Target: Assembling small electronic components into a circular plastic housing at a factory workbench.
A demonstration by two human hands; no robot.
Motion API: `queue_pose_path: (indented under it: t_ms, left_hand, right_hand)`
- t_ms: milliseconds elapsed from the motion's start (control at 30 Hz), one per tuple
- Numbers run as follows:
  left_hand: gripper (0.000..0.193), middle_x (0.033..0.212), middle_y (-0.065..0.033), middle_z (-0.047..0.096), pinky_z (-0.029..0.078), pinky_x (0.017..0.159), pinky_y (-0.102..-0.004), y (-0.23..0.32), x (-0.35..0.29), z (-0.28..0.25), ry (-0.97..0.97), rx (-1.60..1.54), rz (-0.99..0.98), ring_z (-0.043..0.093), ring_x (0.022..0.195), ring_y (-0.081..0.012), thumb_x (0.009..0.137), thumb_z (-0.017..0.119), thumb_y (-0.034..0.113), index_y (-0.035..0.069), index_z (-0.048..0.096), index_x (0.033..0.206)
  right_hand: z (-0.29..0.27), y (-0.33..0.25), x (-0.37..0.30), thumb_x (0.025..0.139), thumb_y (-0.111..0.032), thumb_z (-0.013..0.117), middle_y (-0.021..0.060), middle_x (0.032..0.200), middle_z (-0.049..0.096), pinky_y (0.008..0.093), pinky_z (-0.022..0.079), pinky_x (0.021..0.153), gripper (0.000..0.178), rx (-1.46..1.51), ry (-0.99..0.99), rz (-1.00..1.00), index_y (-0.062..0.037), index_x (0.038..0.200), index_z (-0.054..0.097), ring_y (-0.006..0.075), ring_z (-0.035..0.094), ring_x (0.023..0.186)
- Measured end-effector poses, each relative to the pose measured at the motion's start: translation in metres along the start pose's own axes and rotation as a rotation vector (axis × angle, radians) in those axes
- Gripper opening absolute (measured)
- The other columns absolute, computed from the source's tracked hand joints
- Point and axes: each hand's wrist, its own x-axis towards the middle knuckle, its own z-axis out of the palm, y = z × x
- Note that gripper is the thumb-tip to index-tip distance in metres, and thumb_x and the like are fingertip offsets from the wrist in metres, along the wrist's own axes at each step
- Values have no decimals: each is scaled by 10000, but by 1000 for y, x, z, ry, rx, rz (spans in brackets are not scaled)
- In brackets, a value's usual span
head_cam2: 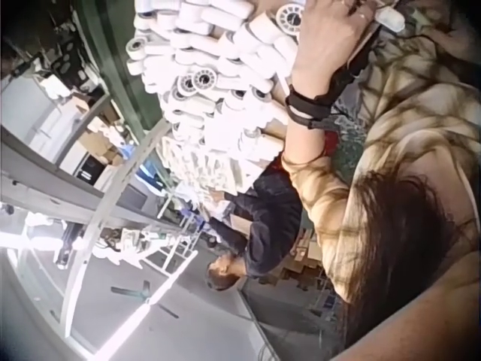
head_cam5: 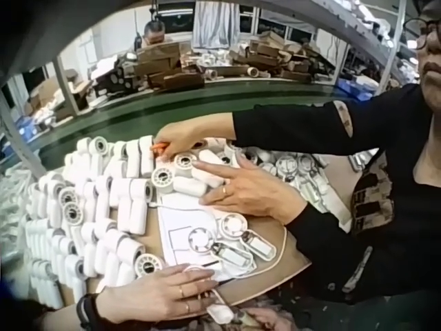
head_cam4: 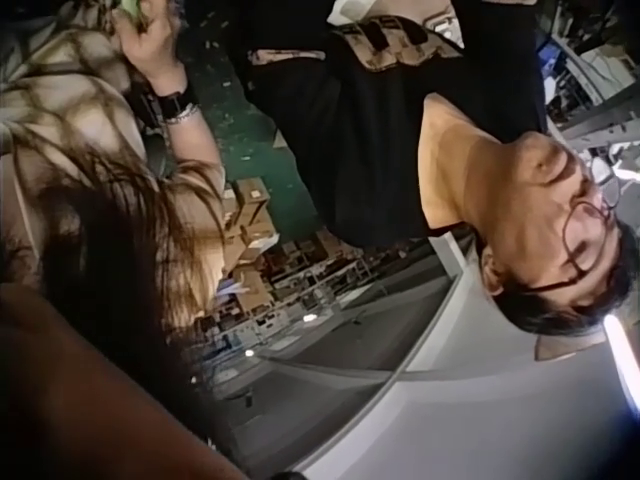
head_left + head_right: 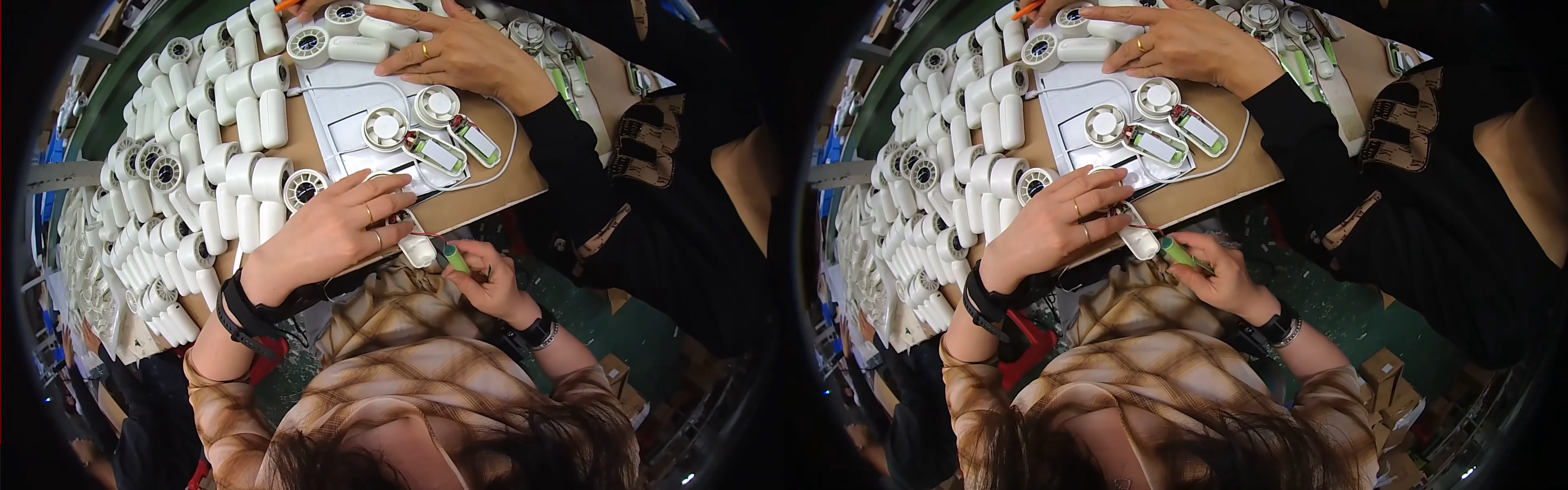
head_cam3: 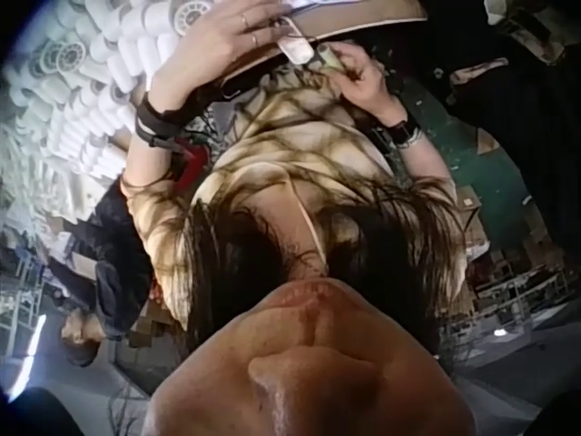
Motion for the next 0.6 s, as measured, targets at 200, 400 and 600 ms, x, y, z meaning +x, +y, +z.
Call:
queue_pose_path:
  t_ms: [200, 400, 600]
  left_hand:
    - [300, 1247, -106, 581, 435, 986, -446, -6, -3, 9, 30, -60, -4, 517, 1208, -323, 751, 695, 105, 77, 671, 1049]
    - [261, 1196, -105, 610, 456, 961, -440, 2, 2, 17, 142, -194, -103, 551, 1164, -331, 726, 730, 78, 64, 694, 984]
    - [228, 1160, -110, 616, 456, 944, -454, 5, 1, 27, 233, -201, -147, 551, 1155, -323, 727, 731, 80, 53, 696, 950]
  right_hand:
    - [3, -18, 8, 854, -8, 669, 103, 838, 708, 225, 516, 631, 293, -32, 19, -8, 35, 1114, 539, 93, 667, 737]
    - [9, -33, 26, 811, -33, 716, 113, 810, 701, 231, 513, 573, 267, -217, -32, -95, 23, 1030, 574, 120, 681, 669]
    - [20, -37, 26, 782, -38, 726, 121, 774, 687, 262, 511, 529, 275, -357, -5, -99, 15, 1015, 589, 179, 681, 609]
